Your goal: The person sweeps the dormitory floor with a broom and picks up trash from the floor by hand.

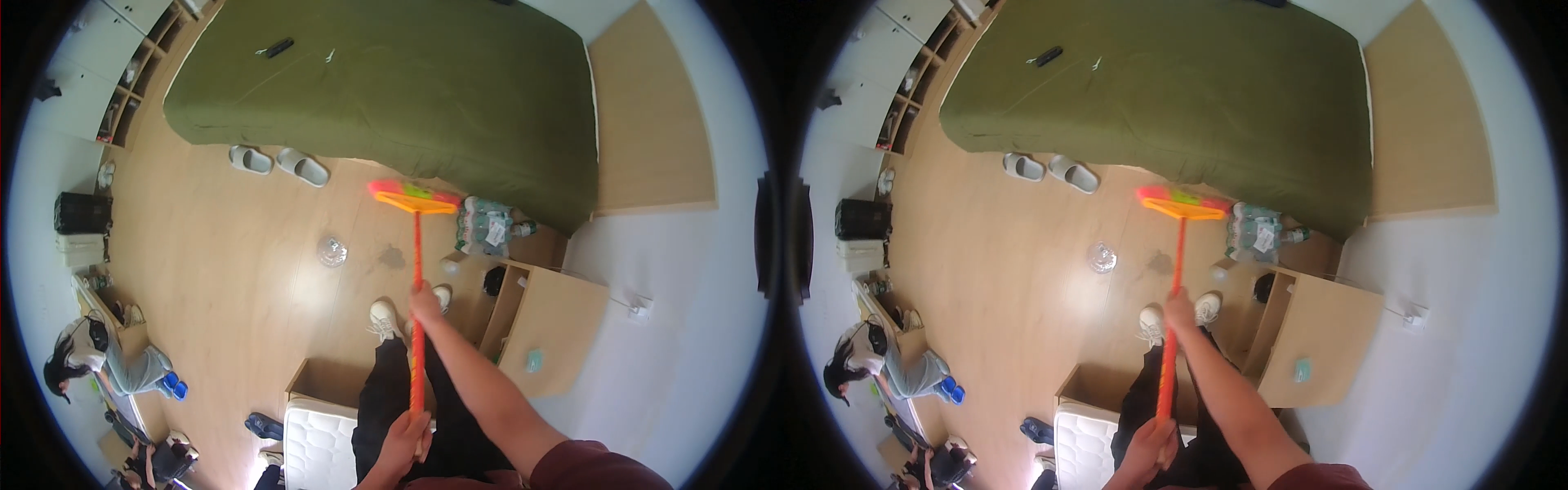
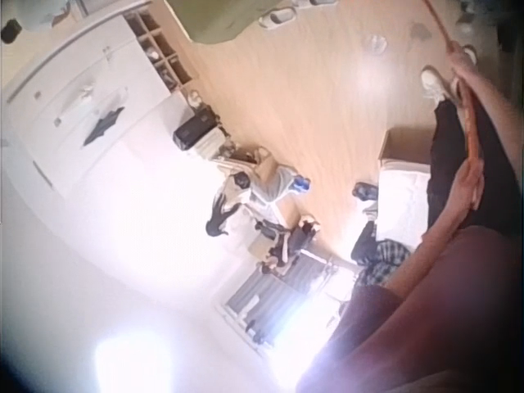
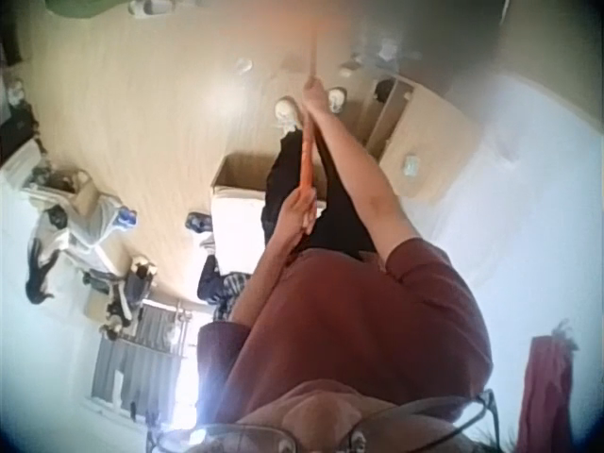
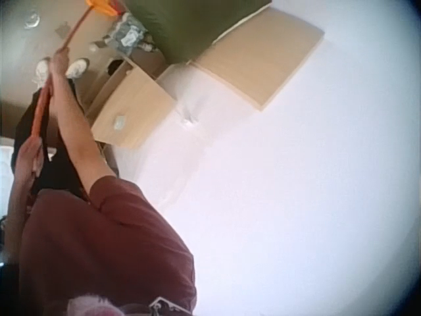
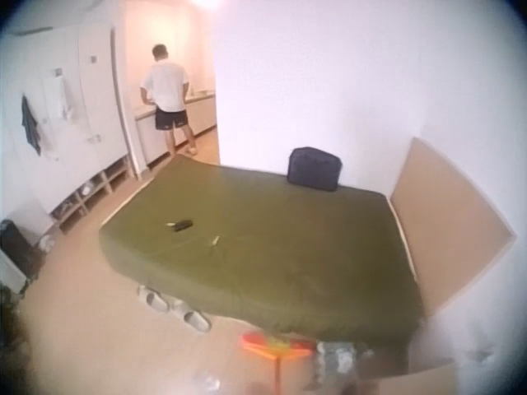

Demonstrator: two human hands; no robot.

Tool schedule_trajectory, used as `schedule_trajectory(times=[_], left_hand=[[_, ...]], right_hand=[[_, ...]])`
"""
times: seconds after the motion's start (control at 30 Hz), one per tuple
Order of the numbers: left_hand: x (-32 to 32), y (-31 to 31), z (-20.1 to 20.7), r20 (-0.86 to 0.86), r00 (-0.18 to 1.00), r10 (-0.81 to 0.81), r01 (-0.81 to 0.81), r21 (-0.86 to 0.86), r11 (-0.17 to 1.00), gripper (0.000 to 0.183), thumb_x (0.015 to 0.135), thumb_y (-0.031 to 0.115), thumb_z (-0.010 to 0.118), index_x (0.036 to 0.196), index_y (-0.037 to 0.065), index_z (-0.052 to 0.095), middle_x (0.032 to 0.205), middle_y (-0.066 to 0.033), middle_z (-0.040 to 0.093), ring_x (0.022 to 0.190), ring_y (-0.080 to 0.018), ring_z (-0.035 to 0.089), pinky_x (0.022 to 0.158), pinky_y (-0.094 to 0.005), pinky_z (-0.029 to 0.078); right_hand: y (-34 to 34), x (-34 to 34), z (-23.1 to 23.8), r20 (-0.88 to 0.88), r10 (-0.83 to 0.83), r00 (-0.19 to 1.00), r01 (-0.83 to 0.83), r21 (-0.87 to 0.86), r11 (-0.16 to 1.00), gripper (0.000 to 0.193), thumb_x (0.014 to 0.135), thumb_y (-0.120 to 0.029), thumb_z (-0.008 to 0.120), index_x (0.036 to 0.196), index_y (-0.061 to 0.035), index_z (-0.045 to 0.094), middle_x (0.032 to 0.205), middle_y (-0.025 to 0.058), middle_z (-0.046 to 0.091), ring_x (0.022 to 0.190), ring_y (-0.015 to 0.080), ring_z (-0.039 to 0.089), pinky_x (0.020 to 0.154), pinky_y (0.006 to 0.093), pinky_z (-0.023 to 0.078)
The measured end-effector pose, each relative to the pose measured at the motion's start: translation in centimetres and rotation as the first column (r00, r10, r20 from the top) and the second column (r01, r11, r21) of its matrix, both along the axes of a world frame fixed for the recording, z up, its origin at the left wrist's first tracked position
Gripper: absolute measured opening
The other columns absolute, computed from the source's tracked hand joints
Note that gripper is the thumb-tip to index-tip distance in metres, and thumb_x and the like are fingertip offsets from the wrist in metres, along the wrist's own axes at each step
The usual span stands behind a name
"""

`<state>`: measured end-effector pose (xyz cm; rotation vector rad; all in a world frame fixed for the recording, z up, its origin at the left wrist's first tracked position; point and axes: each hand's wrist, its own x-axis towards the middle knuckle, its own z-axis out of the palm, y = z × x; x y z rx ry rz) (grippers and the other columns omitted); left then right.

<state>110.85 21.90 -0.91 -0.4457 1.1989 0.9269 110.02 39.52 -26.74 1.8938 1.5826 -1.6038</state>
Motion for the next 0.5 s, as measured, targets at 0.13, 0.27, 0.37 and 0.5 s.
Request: schedule_trajectory(times=[0.13, 0.27, 0.37, 0.5], left_hand=[[0.7, 1.3, -0.6, 0.095, 0.988, 0.125, -0.123, -0.030, 0.992, 0.020, 0.090, 0.023, 0.046, 0.078, 0.007, 0.044, 0.050, -0.0010, 0.041, 0.034, -0.0109, 0.036, 0.032, -0.0234, 0.028], [0.3, -1.8, 3.5, -0.016, 0.994, 0.105, -0.107, -0.162, 0.981, 0.019, 0.091, 0.025, 0.047, 0.078, 0.011, 0.046, 0.048, 0.0015, 0.041, 0.033, -0.0078, 0.035, 0.030, -0.0210, 0.028], [-0.8, -5.5, 6.2, -0.128, 0.991, 0.048, -0.078, -0.240, 0.968, 0.019, 0.090, 0.025, 0.048, 0.078, 0.010, 0.046, 0.047, 0.0016, 0.040, 0.032, -0.0078, 0.034, 0.030, -0.0214, 0.026], [0.6, -6.3, 7.4, -0.165, 0.985, -0.047, 0.013, -0.201, 0.980, 0.021, 0.091, 0.026, 0.047, 0.077, 0.011, 0.045, 0.048, 0.0016, 0.041, 0.033, -0.0074, 0.034, 0.030, -0.0213, 0.025]], right_hand=[[-0.3, 3.7, -5.4, 0.127, 0.113, 0.985, -0.115, 0.008, 0.993, 0.029, 0.090, -0.027, 0.033, 0.105, -0.0034, 0.040, 0.071, 0.0191, 0.059, 0.056, 0.0317, 0.061, 0.048, 0.0408, 0.049], [-9.7, 3.9, -8.4, 0.082, 0.097, 0.992, -0.096, -0.008, 0.995, 0.038, 0.091, -0.039, 0.032, 0.104, -0.0047, 0.042, 0.061, 0.0124, 0.055, 0.041, 0.0238, 0.054, 0.040, 0.0348, 0.047], [-14.5, -1.1, 1.4, -0.107, -0.160, 0.981, 0.121, -0.303, 0.945, 0.023, 0.091, -0.029, 0.038, 0.087, -0.0065, 0.041, 0.053, 0.0045, 0.044, 0.038, 0.0153, 0.047, 0.034, 0.0301, 0.040], [-11.5, -1.3, 6.9, -0.115, -0.189, 0.975, 0.145, -0.319, 0.937, 0.022, 0.091, -0.028, 0.037, 0.095, -0.0063, 0.043, 0.054, 0.0048, 0.045, 0.038, 0.0158, 0.047, 0.035, 0.0298, 0.041]])
